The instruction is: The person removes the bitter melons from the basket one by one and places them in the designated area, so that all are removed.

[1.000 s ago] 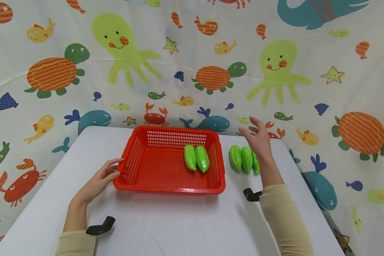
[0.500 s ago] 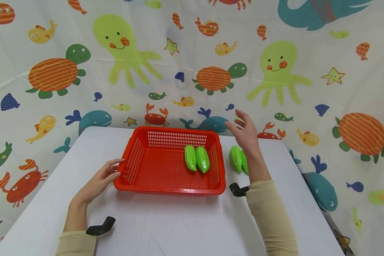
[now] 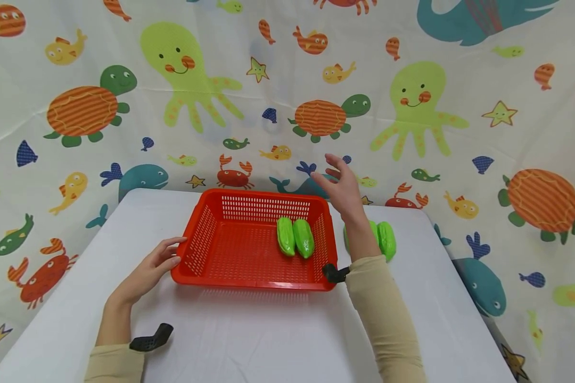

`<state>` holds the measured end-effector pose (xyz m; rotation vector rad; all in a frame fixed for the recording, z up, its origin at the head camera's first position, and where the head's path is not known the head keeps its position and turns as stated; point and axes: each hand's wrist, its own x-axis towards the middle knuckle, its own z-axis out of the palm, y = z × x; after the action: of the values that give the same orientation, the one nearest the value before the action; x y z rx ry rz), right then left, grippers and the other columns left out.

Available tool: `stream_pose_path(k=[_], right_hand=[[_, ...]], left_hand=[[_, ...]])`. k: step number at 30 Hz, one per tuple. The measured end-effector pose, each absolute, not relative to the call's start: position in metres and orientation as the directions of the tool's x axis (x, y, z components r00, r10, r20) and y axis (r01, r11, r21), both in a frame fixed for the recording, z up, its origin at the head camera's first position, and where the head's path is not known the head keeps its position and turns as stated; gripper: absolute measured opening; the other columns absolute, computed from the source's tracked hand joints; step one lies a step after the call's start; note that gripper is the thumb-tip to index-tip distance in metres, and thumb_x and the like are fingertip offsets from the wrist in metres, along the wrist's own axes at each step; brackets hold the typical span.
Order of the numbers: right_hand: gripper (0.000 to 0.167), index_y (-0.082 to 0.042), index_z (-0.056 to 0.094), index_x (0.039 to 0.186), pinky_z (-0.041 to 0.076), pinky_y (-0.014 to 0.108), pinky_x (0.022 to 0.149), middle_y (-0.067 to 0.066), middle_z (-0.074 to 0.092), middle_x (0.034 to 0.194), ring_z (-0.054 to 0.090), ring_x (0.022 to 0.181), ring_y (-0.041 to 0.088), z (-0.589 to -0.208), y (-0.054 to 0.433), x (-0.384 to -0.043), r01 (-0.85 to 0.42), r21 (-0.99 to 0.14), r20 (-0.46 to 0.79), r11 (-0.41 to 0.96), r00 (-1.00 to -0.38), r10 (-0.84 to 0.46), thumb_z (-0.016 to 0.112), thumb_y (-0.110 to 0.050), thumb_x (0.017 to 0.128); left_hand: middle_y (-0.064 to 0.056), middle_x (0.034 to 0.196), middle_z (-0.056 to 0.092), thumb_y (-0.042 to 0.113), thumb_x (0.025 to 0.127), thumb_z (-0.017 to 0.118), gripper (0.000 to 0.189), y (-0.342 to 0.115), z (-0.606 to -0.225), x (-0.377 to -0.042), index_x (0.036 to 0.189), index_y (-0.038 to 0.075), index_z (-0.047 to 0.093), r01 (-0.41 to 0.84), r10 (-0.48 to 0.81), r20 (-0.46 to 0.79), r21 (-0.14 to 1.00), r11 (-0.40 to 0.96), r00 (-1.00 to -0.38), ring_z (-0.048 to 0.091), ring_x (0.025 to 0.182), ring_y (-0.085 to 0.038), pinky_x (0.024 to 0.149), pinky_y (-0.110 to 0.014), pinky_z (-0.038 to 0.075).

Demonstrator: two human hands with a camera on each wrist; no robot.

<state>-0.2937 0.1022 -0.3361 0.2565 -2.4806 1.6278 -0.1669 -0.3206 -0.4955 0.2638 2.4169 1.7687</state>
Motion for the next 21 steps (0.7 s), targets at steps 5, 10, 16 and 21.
stream_pose_path(k=[5, 10, 16, 21], right_hand=[[0.063, -0.016, 0.041, 0.147, 0.042, 0.047, 0.105, 0.006, 0.043, 0.148, 0.046, 0.132, 0.027, -0.339, 0.093, -0.297, -0.259, -0.883, 0.215, 0.391, -0.964, -0.154, 0.068, -0.033, 0.093], [0.063, -0.016, 0.042, 0.147, 0.041, 0.048, 0.106, 0.006, 0.043, 0.148, 0.044, 0.132, 0.028, -0.345, 0.084, -0.299, -0.259, -0.897, 0.193, 0.357, -0.959, -0.210, 0.069, -0.031, 0.092], [0.062, -0.014, 0.042, 0.147, 0.039, 0.049, 0.107, 0.008, 0.043, 0.148, 0.043, 0.134, 0.032, -0.356, 0.077, -0.306, -0.247, -0.903, 0.165, 0.351, -0.955, -0.247, 0.068, -0.027, 0.093], [0.060, -0.016, 0.042, 0.147, 0.040, 0.048, 0.106, 0.006, 0.045, 0.147, 0.045, 0.132, 0.029, -0.368, 0.075, -0.312, -0.229, -0.904, 0.137, 0.361, -0.955, -0.263, 0.068, -0.027, 0.093]], left_hand=[[-0.018, 0.145, 0.042, 0.036, 0.098, 0.058, 0.058, -0.321, -0.494, -0.167, 0.149, 0.023, 0.035, 0.063, 0.218, -0.003, 0.953, 0.296, -0.976, 0.044, 0.130, -0.039, 0.096, -0.057, 0.047], [-0.018, 0.145, 0.042, 0.036, 0.097, 0.058, 0.058, -0.321, -0.494, -0.167, 0.149, 0.023, 0.035, 0.063, 0.217, -0.004, 0.953, 0.297, -0.976, 0.044, 0.130, -0.039, 0.097, -0.057, 0.047], [-0.017, 0.145, 0.042, 0.038, 0.097, 0.059, 0.059, -0.320, -0.494, -0.166, 0.149, 0.024, 0.035, 0.059, 0.210, -0.008, 0.950, 0.307, -0.978, 0.045, 0.129, -0.039, 0.096, -0.056, 0.047], [-0.016, 0.145, 0.042, 0.038, 0.097, 0.059, 0.058, -0.321, -0.496, -0.166, 0.148, 0.024, 0.036, 0.063, 0.210, -0.003, 0.950, 0.307, -0.978, 0.045, 0.129, -0.038, 0.096, -0.055, 0.048]])
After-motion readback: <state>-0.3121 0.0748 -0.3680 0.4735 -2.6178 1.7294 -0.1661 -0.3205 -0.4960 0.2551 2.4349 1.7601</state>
